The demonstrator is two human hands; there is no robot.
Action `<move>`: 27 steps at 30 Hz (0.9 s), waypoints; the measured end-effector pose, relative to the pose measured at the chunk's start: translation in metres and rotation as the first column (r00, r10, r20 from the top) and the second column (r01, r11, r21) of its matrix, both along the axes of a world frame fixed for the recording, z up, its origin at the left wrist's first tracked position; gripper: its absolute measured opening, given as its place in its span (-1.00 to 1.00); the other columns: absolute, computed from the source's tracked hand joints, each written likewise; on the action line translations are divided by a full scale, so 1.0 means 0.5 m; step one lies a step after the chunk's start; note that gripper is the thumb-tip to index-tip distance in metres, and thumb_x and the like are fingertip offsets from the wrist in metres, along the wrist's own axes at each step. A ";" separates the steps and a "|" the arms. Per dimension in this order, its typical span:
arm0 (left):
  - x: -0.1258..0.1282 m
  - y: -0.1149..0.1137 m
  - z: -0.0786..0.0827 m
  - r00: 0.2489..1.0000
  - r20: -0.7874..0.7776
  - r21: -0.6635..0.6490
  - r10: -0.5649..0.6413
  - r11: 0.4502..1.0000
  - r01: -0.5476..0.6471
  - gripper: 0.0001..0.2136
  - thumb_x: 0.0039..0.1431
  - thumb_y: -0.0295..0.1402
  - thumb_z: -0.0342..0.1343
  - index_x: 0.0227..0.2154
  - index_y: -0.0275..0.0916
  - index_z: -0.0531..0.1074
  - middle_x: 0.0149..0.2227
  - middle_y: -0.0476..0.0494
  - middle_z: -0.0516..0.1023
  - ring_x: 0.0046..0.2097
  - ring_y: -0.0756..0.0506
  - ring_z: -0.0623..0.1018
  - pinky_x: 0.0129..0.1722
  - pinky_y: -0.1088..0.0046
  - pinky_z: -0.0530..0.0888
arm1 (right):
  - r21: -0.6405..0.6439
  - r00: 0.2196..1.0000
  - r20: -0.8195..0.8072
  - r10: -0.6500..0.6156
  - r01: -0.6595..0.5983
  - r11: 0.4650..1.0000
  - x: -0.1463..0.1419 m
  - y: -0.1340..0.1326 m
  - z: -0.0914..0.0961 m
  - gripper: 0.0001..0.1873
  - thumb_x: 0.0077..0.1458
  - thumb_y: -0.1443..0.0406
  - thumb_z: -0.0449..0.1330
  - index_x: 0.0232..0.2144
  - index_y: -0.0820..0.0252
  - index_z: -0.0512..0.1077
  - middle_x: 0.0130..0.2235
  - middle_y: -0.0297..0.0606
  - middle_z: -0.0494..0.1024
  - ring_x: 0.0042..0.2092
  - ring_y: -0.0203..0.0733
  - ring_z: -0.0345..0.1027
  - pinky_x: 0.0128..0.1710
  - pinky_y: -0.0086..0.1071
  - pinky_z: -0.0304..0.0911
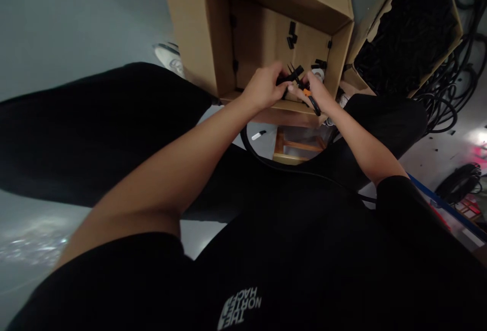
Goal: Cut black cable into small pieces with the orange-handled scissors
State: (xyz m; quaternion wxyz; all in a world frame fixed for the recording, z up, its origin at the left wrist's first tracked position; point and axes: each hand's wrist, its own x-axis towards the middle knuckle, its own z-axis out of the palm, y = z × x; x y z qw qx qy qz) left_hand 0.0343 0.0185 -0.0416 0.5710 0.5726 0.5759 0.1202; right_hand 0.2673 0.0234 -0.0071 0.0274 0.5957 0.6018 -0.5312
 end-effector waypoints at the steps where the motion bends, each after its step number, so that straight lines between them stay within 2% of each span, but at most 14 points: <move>1: -0.004 0.002 -0.002 1.000 0.016 0.009 -0.006 1.000 0.006 -0.69 0.52 -0.06 0.37 0.13 -0.13 0.68 0.11 -0.31 0.83 0.29 -0.48 0.76 0.33 -0.01 0.63 | 0.019 0.999 0.031 -0.006 0.005 1.000 0.000 0.003 -0.001 -0.21 0.42 -0.49 0.39 -0.12 -0.01 0.29 -0.18 -0.28 0.52 -0.05 -0.01 0.59 0.13 -0.05 0.64; 6: -0.022 0.002 -0.022 0.999 0.024 0.035 -0.046 0.998 0.045 -0.72 0.53 -0.07 0.30 0.13 -0.02 0.74 0.03 -0.28 0.84 0.28 -0.50 0.77 0.27 0.01 0.65 | -0.016 0.997 0.082 -0.008 0.010 1.000 0.004 0.005 -0.002 -0.21 0.42 -0.51 0.37 -0.14 0.01 0.35 -0.16 -0.25 0.53 0.05 0.08 0.59 0.25 0.08 0.64; 10: -0.014 -0.004 -0.017 0.997 0.037 -0.010 -0.072 0.997 0.072 -0.67 0.55 0.01 0.27 0.09 -0.08 0.74 0.03 -0.33 0.83 0.31 -0.53 0.75 0.29 -0.02 0.63 | -0.054 0.999 0.038 0.008 -0.006 0.999 0.011 0.004 0.003 -0.16 0.36 -0.56 0.38 -0.12 0.00 0.35 -0.14 -0.27 0.51 0.05 0.05 0.57 0.26 0.06 0.64; 12: -0.011 0.001 -0.011 0.992 0.112 -0.038 -0.051 0.998 0.056 -0.57 0.57 0.15 0.25 0.04 -0.11 0.72 -0.01 -0.33 0.82 0.26 -0.50 0.75 0.27 -0.04 0.63 | -0.034 1.000 0.006 0.013 -0.013 0.999 0.012 0.010 0.011 -0.13 0.33 -0.59 0.38 -0.12 0.00 0.34 -0.14 -0.29 0.51 0.03 0.02 0.57 0.24 0.05 0.65; 14: -0.017 0.011 -0.009 0.977 0.211 -0.116 -0.014 0.993 0.039 -0.40 0.56 0.39 0.18 -0.04 -0.11 0.66 -0.09 -0.28 0.78 0.14 -0.43 0.73 0.20 -0.05 0.65 | -0.011 1.000 -0.013 0.011 -0.011 1.000 0.014 0.018 0.020 -0.11 0.31 -0.61 0.38 -0.12 0.01 0.34 -0.14 -0.28 0.51 0.03 0.03 0.59 0.21 0.07 0.66; 17: -0.040 0.027 -0.014 0.947 0.317 -0.247 0.056 0.969 0.025 -0.12 0.31 0.78 0.05 -0.16 -0.06 0.51 -0.23 -0.17 0.69 -0.05 -0.30 0.64 0.05 -0.04 0.67 | -0.019 0.999 -0.042 0.000 -0.001 1.000 0.020 0.026 0.028 -0.09 0.28 -0.60 0.41 -0.12 0.02 0.34 -0.13 -0.23 0.55 0.05 0.08 0.62 0.13 0.05 0.69; 19: -0.054 0.032 -0.020 0.932 0.349 -0.293 0.094 0.956 0.013 -0.04 0.13 0.88 0.07 -0.17 -0.04 0.45 -0.27 -0.12 0.63 -0.09 -0.26 0.60 0.04 -0.07 0.66 | -0.042 0.998 -0.058 -0.016 0.014 0.999 0.028 0.024 0.026 -0.11 0.28 -0.58 0.44 -0.11 0.02 0.34 -0.11 -0.20 0.57 0.04 0.08 0.63 0.06 -0.02 0.69; 20: -0.057 0.032 -0.023 0.926 0.361 -0.311 0.109 0.950 0.010 -0.04 0.10 0.88 0.11 -0.15 -0.03 0.44 -0.28 -0.10 0.60 -0.10 -0.26 0.59 0.05 -0.10 0.65 | -0.055 0.998 -0.059 -0.028 0.024 0.998 0.032 0.021 0.022 -0.12 0.29 -0.57 0.44 -0.10 0.01 0.35 -0.10 -0.19 0.57 0.03 0.06 0.62 0.03 -0.05 0.69; 22: -0.055 0.030 -0.028 0.913 0.377 -0.355 0.158 0.935 -0.015 -0.13 0.20 0.77 0.23 -0.12 -0.03 0.44 -0.28 -0.08 0.57 -0.13 -0.24 0.57 0.08 -0.15 0.64 | -0.089 0.998 -0.048 -0.050 0.046 0.995 0.041 0.015 0.012 -0.15 0.34 -0.55 0.42 -0.06 0.01 0.35 -0.08 -0.18 0.57 0.01 0.02 0.61 -0.01 -0.08 0.69; 25: -0.043 0.027 -0.034 0.889 0.379 -0.416 0.258 0.905 -0.085 -0.46 0.39 0.32 0.44 -0.10 -0.06 0.51 -0.25 -0.10 0.59 -0.14 -0.21 0.56 0.12 -0.13 0.64 | -0.137 0.997 -0.022 -0.075 0.072 0.988 0.051 0.010 -0.003 -0.18 0.34 -0.50 0.47 -0.01 0.00 0.40 -0.07 -0.21 0.55 0.02 0.00 0.57 0.05 -0.06 0.70; 27: -0.036 0.027 -0.037 0.869 0.389 -0.435 0.307 0.892 -0.121 -0.69 0.37 -0.02 0.48 -0.08 -0.07 0.57 -0.21 -0.10 0.66 -0.10 -0.20 0.59 0.18 -0.11 0.64 | -0.165 0.996 -0.017 -0.085 0.081 0.983 0.056 0.010 -0.006 -0.20 0.30 -0.44 0.55 0.03 0.00 0.44 -0.06 -0.22 0.53 0.04 0.00 0.54 0.12 -0.03 0.70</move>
